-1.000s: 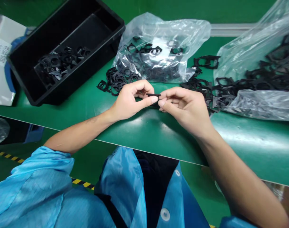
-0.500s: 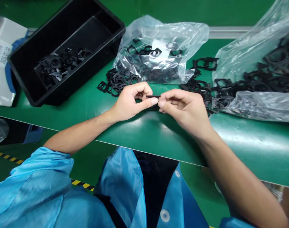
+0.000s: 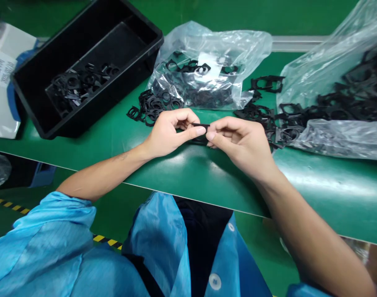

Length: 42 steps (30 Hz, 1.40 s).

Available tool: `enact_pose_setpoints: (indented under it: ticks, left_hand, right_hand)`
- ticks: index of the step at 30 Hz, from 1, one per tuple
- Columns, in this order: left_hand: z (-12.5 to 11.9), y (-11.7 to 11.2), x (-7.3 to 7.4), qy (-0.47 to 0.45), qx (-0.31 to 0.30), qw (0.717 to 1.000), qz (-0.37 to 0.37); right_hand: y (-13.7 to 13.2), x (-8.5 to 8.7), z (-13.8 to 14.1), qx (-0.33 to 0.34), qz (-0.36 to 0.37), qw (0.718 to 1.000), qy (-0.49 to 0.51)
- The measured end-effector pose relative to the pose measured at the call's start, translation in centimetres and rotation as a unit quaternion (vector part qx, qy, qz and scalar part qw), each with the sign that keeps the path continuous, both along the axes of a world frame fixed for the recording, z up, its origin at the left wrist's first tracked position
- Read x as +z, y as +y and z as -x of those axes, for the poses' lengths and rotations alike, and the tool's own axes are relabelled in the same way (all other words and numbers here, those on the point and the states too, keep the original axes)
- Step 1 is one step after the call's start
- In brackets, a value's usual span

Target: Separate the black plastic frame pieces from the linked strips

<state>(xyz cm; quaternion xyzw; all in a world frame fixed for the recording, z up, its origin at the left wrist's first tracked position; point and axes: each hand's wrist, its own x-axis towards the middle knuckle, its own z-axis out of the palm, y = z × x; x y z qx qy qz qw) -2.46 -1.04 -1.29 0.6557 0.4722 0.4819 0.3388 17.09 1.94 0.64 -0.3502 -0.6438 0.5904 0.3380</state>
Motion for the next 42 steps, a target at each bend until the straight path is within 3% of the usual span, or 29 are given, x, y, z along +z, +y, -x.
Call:
enact_pose_setpoints:
  ticks: [42]
  left_hand:
    - [-0.25, -0.07, 0.13, -0.004, 0.004, 1.0, 0.015]
  right_hand:
    - [-0.05, 0.28, 0.0, -0.008, 0.013, 1.0, -0.005]
